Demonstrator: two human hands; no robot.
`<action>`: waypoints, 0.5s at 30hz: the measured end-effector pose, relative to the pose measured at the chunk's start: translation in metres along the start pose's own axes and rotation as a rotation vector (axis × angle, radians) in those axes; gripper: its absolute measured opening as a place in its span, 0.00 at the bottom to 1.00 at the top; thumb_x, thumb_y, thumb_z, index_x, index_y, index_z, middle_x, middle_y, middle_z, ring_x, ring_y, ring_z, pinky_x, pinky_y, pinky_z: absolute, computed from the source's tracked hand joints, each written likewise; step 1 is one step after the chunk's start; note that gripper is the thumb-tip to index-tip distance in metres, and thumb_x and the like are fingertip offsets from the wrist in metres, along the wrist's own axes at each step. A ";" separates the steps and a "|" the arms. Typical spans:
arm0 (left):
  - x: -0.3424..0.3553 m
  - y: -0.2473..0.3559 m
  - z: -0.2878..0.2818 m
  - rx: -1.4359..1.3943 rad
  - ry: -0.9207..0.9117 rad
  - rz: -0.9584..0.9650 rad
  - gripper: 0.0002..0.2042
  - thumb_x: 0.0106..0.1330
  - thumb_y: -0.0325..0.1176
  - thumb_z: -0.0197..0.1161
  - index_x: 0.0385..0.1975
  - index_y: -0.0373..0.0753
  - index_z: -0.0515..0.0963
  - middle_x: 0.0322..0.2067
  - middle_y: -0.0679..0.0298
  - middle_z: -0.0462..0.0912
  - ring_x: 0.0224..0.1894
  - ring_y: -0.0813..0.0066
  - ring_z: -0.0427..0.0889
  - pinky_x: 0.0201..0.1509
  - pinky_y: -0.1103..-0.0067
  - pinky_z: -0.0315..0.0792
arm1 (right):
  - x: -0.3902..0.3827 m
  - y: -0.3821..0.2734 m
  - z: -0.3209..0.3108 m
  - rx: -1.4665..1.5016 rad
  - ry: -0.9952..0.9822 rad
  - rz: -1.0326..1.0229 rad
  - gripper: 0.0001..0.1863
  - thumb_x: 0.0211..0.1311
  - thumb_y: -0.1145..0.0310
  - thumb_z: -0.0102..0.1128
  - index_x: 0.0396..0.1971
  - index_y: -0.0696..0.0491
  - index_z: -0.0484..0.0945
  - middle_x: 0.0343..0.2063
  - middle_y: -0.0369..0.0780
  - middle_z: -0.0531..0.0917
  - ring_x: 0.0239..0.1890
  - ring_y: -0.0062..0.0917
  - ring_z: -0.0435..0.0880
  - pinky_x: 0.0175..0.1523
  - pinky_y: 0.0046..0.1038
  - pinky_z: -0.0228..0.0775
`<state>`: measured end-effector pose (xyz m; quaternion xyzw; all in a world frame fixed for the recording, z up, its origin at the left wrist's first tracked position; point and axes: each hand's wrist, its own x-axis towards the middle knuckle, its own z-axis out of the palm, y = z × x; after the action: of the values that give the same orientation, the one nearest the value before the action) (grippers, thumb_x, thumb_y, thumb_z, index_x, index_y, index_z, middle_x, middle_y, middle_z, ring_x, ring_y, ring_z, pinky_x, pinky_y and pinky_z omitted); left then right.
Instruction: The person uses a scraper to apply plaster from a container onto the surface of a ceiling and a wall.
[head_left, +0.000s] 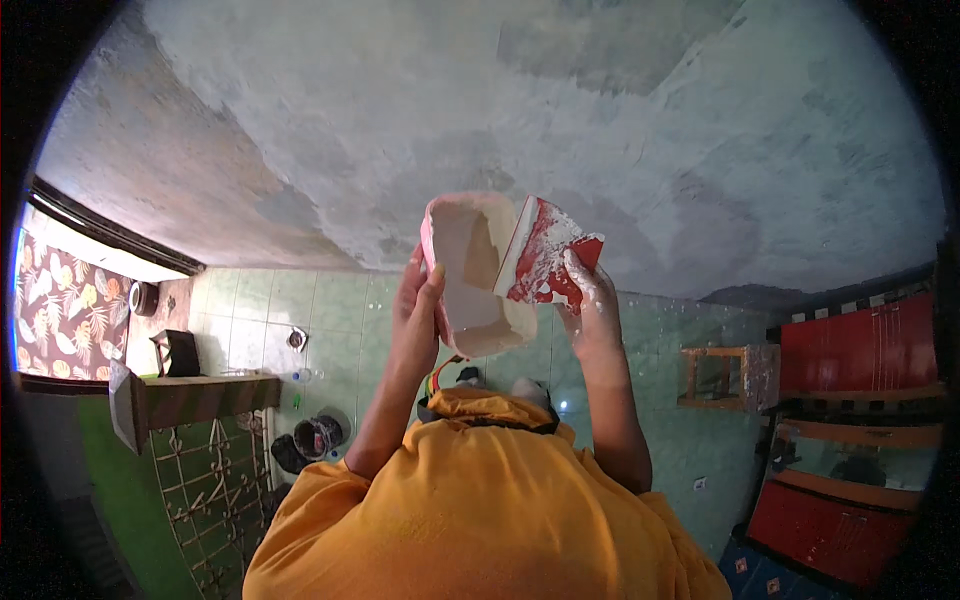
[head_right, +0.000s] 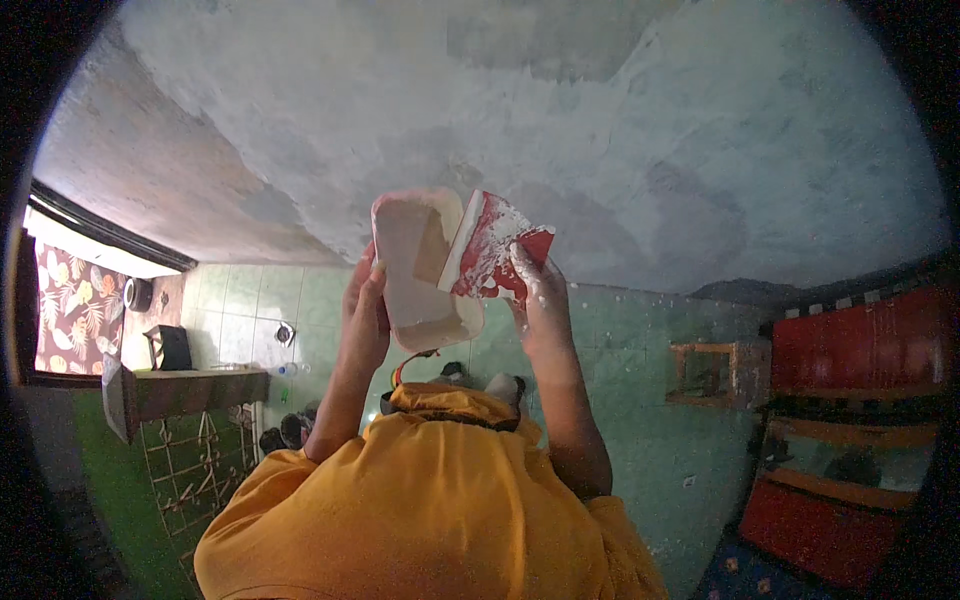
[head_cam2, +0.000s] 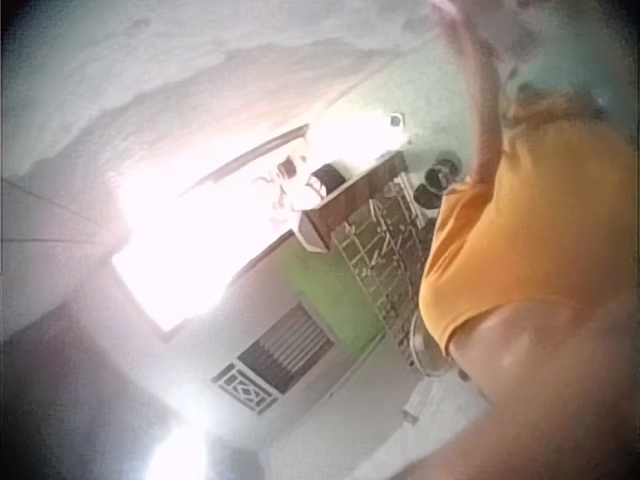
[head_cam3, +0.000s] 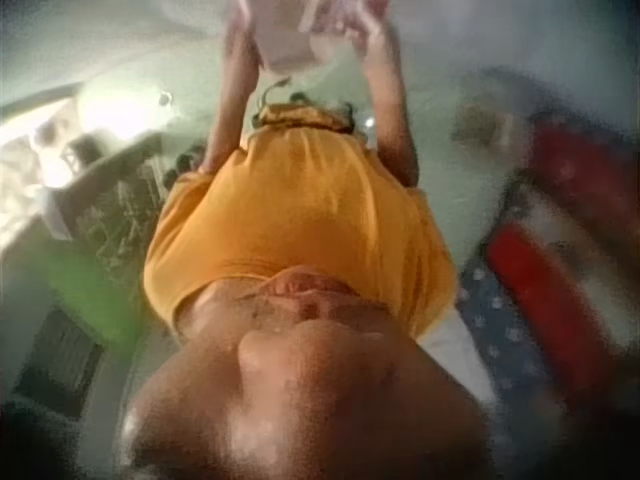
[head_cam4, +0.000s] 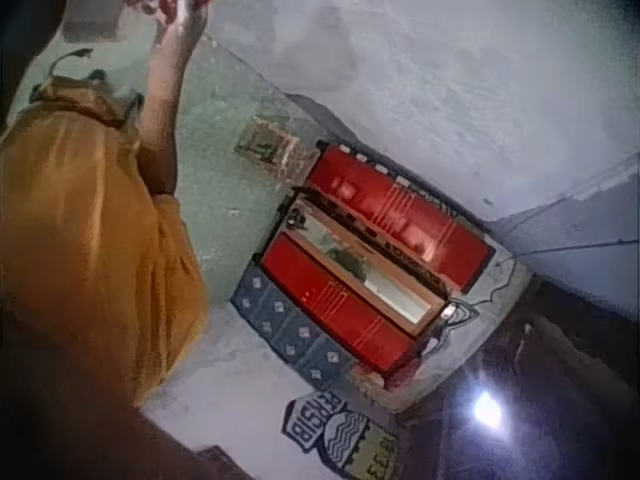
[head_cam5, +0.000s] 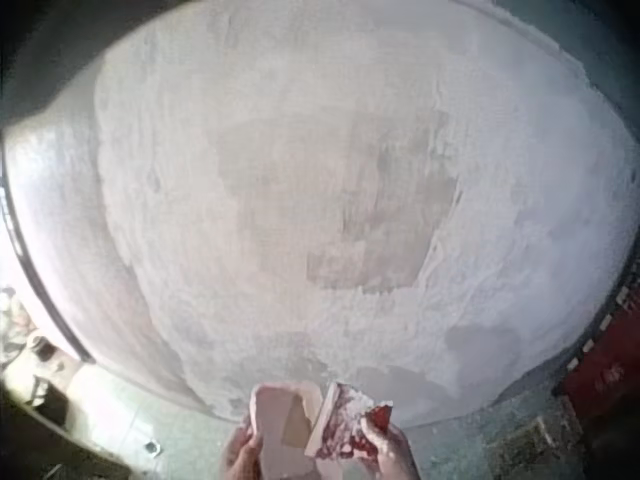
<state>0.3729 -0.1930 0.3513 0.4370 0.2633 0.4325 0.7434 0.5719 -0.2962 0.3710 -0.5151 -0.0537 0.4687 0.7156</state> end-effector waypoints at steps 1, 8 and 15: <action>-0.001 0.001 0.002 0.003 0.005 -0.015 0.31 0.76 0.39 0.55 0.73 0.31 0.55 0.64 0.56 0.71 0.64 0.73 0.70 0.68 0.76 0.64 | 0.000 0.002 -0.004 -0.029 0.028 0.001 0.12 0.68 0.63 0.63 0.48 0.47 0.79 0.40 0.30 0.85 0.41 0.16 0.85 0.42 0.24 0.77; -0.018 -0.002 0.024 -0.044 0.080 -0.096 0.32 0.75 0.41 0.56 0.73 0.31 0.54 0.65 0.55 0.69 0.65 0.72 0.70 0.67 0.74 0.66 | -0.020 -0.013 -0.034 0.064 -0.036 -0.389 0.16 0.72 0.64 0.59 0.55 0.55 0.74 0.47 0.37 0.82 0.46 0.22 0.83 0.48 0.26 0.78; -0.043 -0.015 0.073 -0.274 0.113 -0.250 0.29 0.77 0.43 0.54 0.71 0.33 0.58 0.62 0.60 0.72 0.63 0.71 0.73 0.65 0.74 0.69 | -0.031 0.029 -0.091 -0.439 -0.158 -0.661 0.20 0.72 0.72 0.56 0.58 0.67 0.74 0.53 0.43 0.81 0.53 0.23 0.80 0.58 0.29 0.73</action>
<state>0.4139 -0.2653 0.3740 0.2707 0.2957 0.3927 0.8277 0.5874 -0.3803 0.3184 -0.5733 -0.3701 0.2288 0.6943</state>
